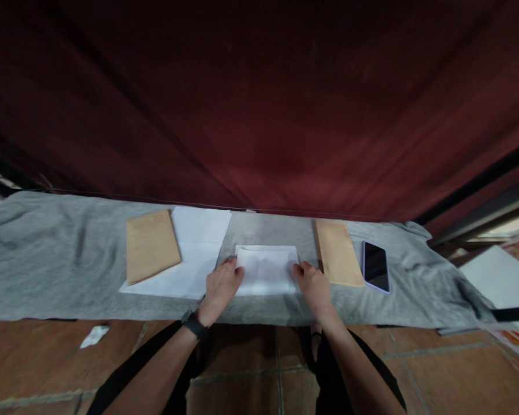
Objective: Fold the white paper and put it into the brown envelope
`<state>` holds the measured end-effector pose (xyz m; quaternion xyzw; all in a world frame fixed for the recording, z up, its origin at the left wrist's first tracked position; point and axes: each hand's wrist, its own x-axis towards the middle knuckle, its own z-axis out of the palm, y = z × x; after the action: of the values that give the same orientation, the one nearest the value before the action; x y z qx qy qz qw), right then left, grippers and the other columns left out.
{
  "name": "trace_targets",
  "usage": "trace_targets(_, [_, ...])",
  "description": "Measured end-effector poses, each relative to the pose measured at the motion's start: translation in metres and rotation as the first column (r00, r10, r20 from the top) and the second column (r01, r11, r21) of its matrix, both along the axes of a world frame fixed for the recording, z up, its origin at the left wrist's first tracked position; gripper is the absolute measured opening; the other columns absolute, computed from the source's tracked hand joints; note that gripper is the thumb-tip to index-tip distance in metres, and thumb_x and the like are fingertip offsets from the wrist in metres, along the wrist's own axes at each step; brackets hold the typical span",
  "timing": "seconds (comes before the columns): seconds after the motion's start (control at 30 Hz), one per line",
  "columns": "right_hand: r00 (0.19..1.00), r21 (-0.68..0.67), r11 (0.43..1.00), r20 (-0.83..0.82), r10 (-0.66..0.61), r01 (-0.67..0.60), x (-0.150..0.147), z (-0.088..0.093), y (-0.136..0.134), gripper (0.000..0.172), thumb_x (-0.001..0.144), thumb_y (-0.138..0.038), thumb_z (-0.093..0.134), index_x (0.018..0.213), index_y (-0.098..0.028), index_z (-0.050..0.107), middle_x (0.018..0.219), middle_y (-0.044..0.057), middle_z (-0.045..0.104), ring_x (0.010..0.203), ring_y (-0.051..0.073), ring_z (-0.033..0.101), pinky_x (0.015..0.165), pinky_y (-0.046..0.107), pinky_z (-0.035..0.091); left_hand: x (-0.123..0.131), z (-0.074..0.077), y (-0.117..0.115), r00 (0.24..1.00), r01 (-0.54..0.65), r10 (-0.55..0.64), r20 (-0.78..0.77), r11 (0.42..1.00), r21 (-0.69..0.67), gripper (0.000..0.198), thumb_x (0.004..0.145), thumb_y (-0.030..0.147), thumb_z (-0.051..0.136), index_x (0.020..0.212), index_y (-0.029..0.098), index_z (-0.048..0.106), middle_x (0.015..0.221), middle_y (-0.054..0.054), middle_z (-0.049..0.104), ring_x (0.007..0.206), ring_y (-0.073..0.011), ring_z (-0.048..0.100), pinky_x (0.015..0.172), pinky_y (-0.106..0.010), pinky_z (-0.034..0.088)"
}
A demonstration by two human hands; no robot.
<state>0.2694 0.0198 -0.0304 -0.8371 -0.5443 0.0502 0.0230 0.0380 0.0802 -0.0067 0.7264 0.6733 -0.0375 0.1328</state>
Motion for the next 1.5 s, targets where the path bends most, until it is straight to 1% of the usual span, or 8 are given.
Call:
trace_targets(0.4, [0.998,0.11,0.994,0.064,0.009,-0.016,-0.006,-0.013,0.008,0.034,0.103,-0.038,0.045,0.103,-0.015,0.069,0.085,0.014,0.075,0.078,0.022,0.074,0.067,0.027,0.048,0.0,-0.006,0.009,1.0,-0.023,0.022,0.021,1.0,0.021,0.036,0.098,0.037,0.04,0.115,0.018,0.065,0.102,-0.013,0.075,0.096,-0.0268,0.072,0.08,-0.034,0.052])
trace_targets(0.87, [0.996,0.131,0.991,0.095,0.005,-0.017,-0.007,-0.018,0.013,0.03,0.103,-0.034,0.043,0.107,-0.014,0.065,0.091,0.014,0.074,0.081,0.022,0.072,0.07,0.028,0.047,0.001,-0.007,0.013,0.999,-0.032,0.032,0.002,0.999,0.036,0.037,0.099,0.039,0.04,0.115,0.017,0.065,0.102,-0.013,0.074,0.099,-0.0269,0.071,0.082,-0.034,0.051])
trace_targets(0.97, [0.995,0.165,0.986,0.103,0.009,-0.026,-0.007,-0.017,0.013,0.028,0.103,-0.032,0.042,0.108,-0.013,0.062,0.093,0.014,0.072,0.085,0.024,0.07,0.075,0.031,0.047,0.001,-0.006,0.013,0.999,-0.033,0.033,0.002,0.999,0.036,0.037,0.099,0.039,0.04,0.115,0.018,0.065,0.103,-0.014,0.074,0.099,-0.027,0.07,0.082,-0.034,0.051])
trace_targets(1.1, [0.993,0.248,0.968,0.119,0.02,-0.049,-0.008,-0.013,0.014,0.028,0.1,-0.03,0.045,0.116,-0.012,0.06,0.105,0.018,0.066,0.099,0.029,0.063,0.086,0.04,0.046,0.002,-0.004,0.013,0.999,-0.044,0.044,0.002,0.998,0.034,0.037,0.099,0.039,0.04,0.116,0.018,0.065,0.101,-0.013,0.074,0.098,-0.0263,0.071,0.081,-0.033,0.051])
trace_targets(1.2, [0.991,0.343,0.93,0.063,0.119,-0.133,-0.013,-0.013,0.016,0.035,0.099,-0.03,0.046,0.129,-0.013,0.055,0.122,0.019,0.061,0.111,0.031,0.056,0.094,0.045,0.045,0.003,-0.005,0.013,0.999,-0.043,0.044,-0.005,0.998,0.038,0.037,0.099,0.039,0.04,0.117,0.018,0.065,0.101,-0.013,0.074,0.098,-0.026,0.071,0.081,-0.033,0.051])
trace_targets(1.33, [0.909,0.443,0.822,-0.035,0.415,-0.358,-0.031,-0.024,0.017,0.043,0.102,-0.031,0.041,0.142,-0.015,0.048,0.147,0.015,0.049,0.133,0.027,0.045,0.109,0.043,0.04,0.002,-0.009,0.013,1.0,-0.026,0.027,-0.004,0.998,0.061,0.038,0.099,0.039,0.04,0.115,0.017,0.066,0.099,-0.014,0.074,0.096,-0.0273,0.071,0.08,-0.035,0.052])
trace_targets(1.4, [0.86,0.417,0.787,-0.024,0.51,-0.455,-0.042,-0.031,0.015,0.047,0.103,-0.032,0.039,0.147,-0.017,0.045,0.156,0.012,0.042,0.142,0.026,0.037,0.115,0.043,0.034,0.002,-0.011,0.013,1.0,-0.025,0.025,0.002,0.997,0.075,0.038,0.099,0.039,0.04,0.115,0.017,0.066,0.099,-0.014,0.074,0.095,-0.0279,0.071,0.079,-0.035,0.052])
trace_targets(1.5, [0.855,0.346,0.799,0.018,0.518,-0.492,-0.053,-0.041,0.012,0.05,0.104,-0.035,0.04,0.151,-0.02,0.041,0.16,0.01,0.035,0.146,0.027,0.033,0.119,0.047,0.027,0.003,-0.01,0.013,1.0,-0.022,0.022,0.007,0.997,0.076,0.038,0.099,0.038,0.04,0.117,0.016,0.065,0.099,-0.015,0.074,0.096,-0.0279,0.071,0.08,-0.035,0.052])
